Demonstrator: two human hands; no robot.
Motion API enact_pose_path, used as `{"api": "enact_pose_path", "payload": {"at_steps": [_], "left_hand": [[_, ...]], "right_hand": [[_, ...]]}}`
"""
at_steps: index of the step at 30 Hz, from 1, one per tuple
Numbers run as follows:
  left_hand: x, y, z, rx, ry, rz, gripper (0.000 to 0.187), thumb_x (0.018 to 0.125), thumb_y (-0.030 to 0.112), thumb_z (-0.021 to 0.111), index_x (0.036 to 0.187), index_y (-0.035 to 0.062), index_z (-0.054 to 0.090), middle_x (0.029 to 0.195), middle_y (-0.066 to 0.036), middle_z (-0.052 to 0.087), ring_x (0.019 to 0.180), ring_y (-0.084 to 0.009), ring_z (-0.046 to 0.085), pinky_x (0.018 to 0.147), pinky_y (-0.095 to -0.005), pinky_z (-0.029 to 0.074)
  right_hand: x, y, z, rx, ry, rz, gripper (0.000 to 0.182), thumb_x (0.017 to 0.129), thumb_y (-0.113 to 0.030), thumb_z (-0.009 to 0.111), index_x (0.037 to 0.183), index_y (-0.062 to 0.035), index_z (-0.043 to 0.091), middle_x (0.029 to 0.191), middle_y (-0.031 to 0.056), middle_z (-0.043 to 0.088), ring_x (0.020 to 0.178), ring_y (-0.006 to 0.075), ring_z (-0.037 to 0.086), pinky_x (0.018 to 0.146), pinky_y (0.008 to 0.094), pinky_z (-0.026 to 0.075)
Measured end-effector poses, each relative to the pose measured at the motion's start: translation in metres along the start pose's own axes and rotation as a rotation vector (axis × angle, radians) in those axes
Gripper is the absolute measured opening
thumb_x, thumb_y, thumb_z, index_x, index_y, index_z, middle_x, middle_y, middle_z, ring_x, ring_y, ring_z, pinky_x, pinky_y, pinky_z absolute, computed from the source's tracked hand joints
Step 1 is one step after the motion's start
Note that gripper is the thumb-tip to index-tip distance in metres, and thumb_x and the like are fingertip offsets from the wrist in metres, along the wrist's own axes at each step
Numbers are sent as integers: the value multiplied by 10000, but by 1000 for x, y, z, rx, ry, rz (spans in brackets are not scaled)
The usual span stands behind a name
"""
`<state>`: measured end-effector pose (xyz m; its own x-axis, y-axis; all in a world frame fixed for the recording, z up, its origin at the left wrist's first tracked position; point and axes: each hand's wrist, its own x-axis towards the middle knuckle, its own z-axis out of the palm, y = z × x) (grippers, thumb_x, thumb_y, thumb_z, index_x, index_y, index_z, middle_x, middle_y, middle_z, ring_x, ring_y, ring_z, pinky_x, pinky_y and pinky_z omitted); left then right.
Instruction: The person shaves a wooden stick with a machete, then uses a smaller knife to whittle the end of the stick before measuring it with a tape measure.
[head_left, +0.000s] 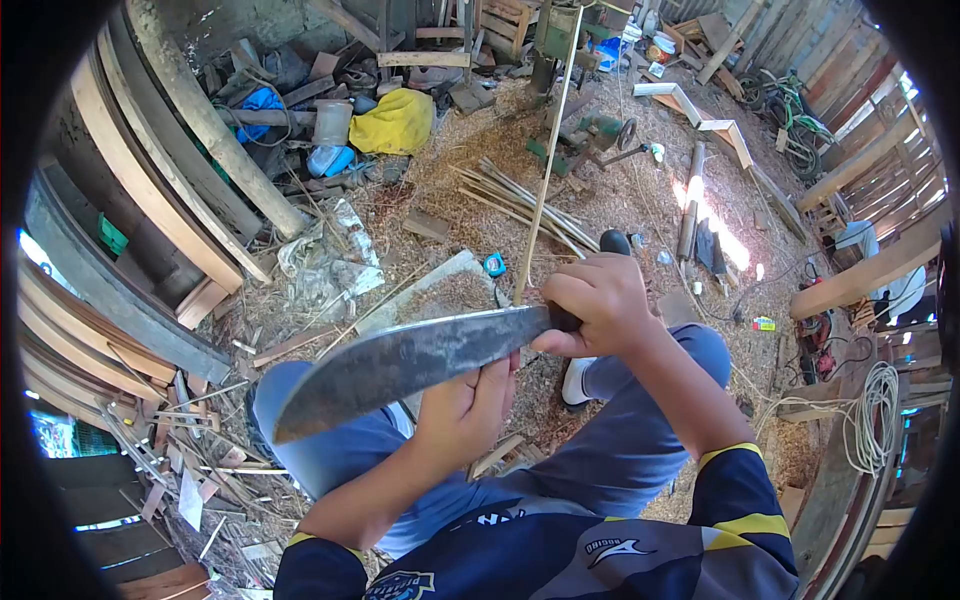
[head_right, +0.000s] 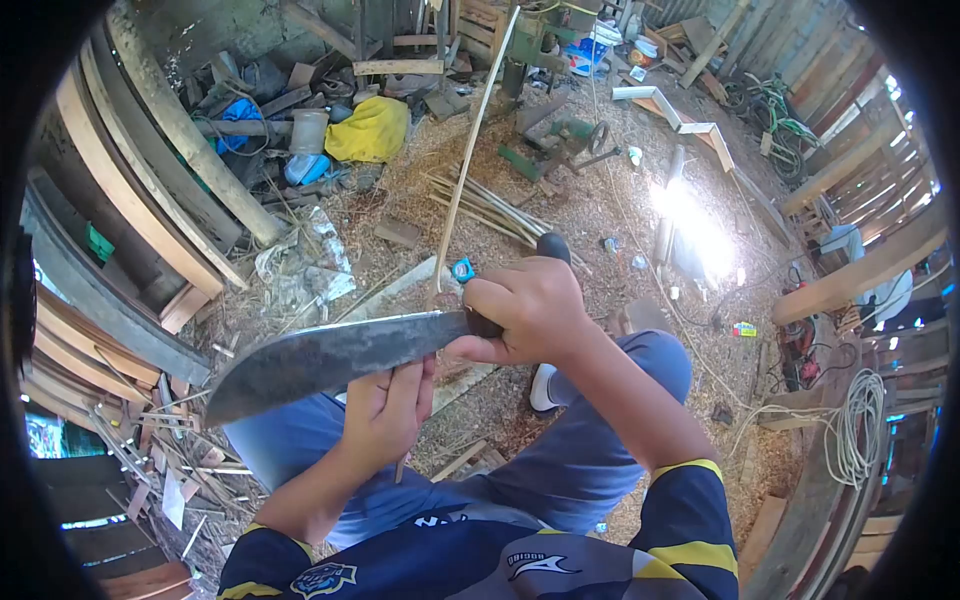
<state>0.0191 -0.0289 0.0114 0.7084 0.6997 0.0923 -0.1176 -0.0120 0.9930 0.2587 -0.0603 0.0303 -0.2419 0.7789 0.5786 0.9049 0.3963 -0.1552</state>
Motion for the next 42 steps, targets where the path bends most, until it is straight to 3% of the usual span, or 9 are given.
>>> {"api": "enact_pose_path", "payload": {"at_steps": [5, 10, 14, 18, 25, 29, 35, 39, 42], "left_hand": [[-3, 14, -1, -93, -18, -105, 281, 1148, 232, 396, 999, 37, 533, 584, 33, 419, 453, -28, 351, 435, -235, 307], [-7, 12, -5, -118, -19, -124, 276, 1142, 229, 418, 987, 43, 549, 587, 46, 448, 488, -23, 399, 466, -230, 311], [-9, 9, -9, -133, -26, -160, 269, 1148, 219, 388, 1006, 37, 528, 569, 35, 404, 430, -41, 336, 428, -241, 326], [-13, 10, -10, -90, -37, -138, 283, 1149, 228, 388, 1005, 38, 542, 574, 38, 428, 458, -34, 369, 445, -232, 323], [-17, 11, -14, -155, -28, -183, 282, 1151, 215, 360, 985, 39, 505, 539, 20, 384, 399, -63, 313, 408, -254, 328], [-23, 9, -17, -115, -60, -153, 285, 1149, 229, 361, 986, 43, 501, 532, 20, 371, 393, -63, 307, 398, -259, 315], [-22, 16, -22, -333, -24, -310, 283, 1144, 256, 378, 991, 51, 497, 527, 15, 372, 389, -67, 296, 391, -257, 304], [-26, 10, -22, -292, -1, -268, 275, 1141, 244, 381, 1034, 31, 519, 526, 15, 369, 389, -71, 295, 390, -258, 315], [-25, 4, -28, -287, -33, -287, 290, 1143, 239, 375, 1105, 5, 541, 525, 12, 374, 390, -72, 299, 392, -254, 324]], "right_hand": [[-6, 31, 5, -12, 118, 324, 493, 873, -605, 719, 750, -143, 597, 665, 53, 587, 573, 282, 632, 527, 416, 462], [-2, 5, -3, -2, 50, 11, 445, 894, -546, 727, 804, -116, 654, 628, 96, 607, 565, 309, 637, 538, 430, 485], [-5, 43, 4, -5, 115, 480, 429, 915, -524, 705, 807, -115, 636, 641, 97, 613, 576, 306, 653, 546, 415, 504], [-10, 23, -2, 37, 69, 137, 343, 932, -413, 666, 815, -91, 652, 648, 121, 605, 572, 331, 627, 553, 424, 489], [-8, 42, 8, 88, 69, 545, 393, 938, -488, 671, 879, -100, 684, 689, 127, 646, 623, 351, 668, 607, 465, 513], [-14, 40, 6, 33, 86, 181, 357, 939, -414, 636, 838, -72, 634, 640, 148, 589, 588, 346, 625, 575, 432, 479], [-10, 116, 23, 244, 199, 1134, 641, 1009, -646, 525, 783, -56, 629, 593, 101, 576, 526, 222, 629, 528, 392, 473], [-13, 112, 22, 816, 473, 1278, 674, 1051, -627, 465, 734, -47, 597, 548, 60, 521, 395, 165, 501, 403, 325, 386], [-5, 77, 22, 865, 524, 1254, 667, 1072, -608, 440, 734, -53, 595, 515, 33, 489, 358, 131, 430, 366, 292, 335]]}}
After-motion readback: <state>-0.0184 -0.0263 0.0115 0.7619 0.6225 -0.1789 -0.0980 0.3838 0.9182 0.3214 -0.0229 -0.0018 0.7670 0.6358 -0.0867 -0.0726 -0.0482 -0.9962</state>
